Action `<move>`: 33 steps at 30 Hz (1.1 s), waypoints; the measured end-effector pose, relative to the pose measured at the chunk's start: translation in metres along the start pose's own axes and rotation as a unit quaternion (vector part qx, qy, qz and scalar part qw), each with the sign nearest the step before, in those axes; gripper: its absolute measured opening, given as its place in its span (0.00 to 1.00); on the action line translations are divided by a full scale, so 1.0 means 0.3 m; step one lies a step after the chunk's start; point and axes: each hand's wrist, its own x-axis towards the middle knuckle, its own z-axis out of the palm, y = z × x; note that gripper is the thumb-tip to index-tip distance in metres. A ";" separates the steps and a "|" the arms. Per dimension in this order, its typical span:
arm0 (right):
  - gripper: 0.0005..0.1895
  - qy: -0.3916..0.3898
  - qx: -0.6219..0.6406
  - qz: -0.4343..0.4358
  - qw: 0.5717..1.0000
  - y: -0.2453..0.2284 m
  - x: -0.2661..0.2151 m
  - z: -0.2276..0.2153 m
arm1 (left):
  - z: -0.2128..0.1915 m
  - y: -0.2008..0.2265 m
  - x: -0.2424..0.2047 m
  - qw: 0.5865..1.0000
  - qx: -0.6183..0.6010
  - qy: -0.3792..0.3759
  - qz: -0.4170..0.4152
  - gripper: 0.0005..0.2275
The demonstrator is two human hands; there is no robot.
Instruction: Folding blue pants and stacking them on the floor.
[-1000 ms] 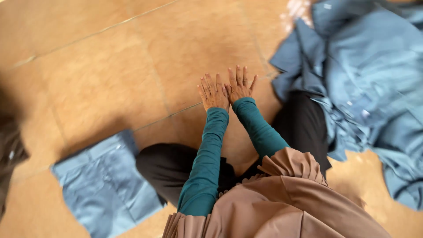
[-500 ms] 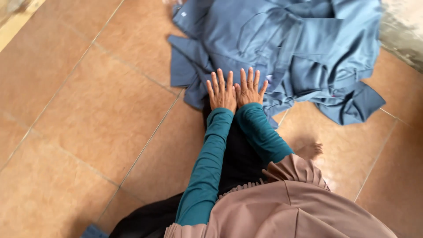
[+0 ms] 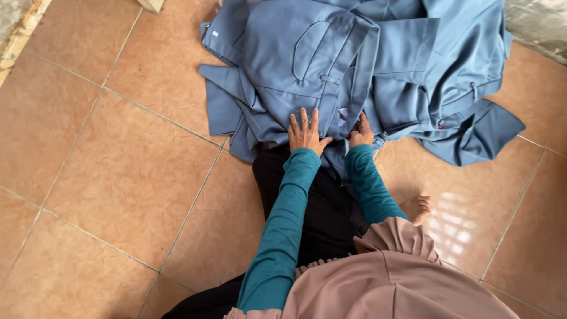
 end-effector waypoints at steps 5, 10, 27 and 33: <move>0.39 -0.056 0.104 0.046 0.992 -0.115 -0.025 0.048 | 0.014 -0.068 0.030 0.999 -0.043 0.026 0.013 0.32; 0.31 -0.135 0.094 -0.012 0.986 -0.333 -0.039 0.166 | -0.056 -0.126 0.053 0.964 -0.255 0.040 -0.060 0.24; 0.35 -0.274 -0.325 -0.568 0.705 -0.677 -0.404 0.824 | -0.252 -0.578 -0.083 0.393 -0.843 0.264 -0.256 0.14; 0.17 -0.248 -0.177 -0.599 0.740 -0.674 -0.458 1.068 | -0.336 -0.728 -0.225 0.339 -0.826 0.349 -0.286 0.29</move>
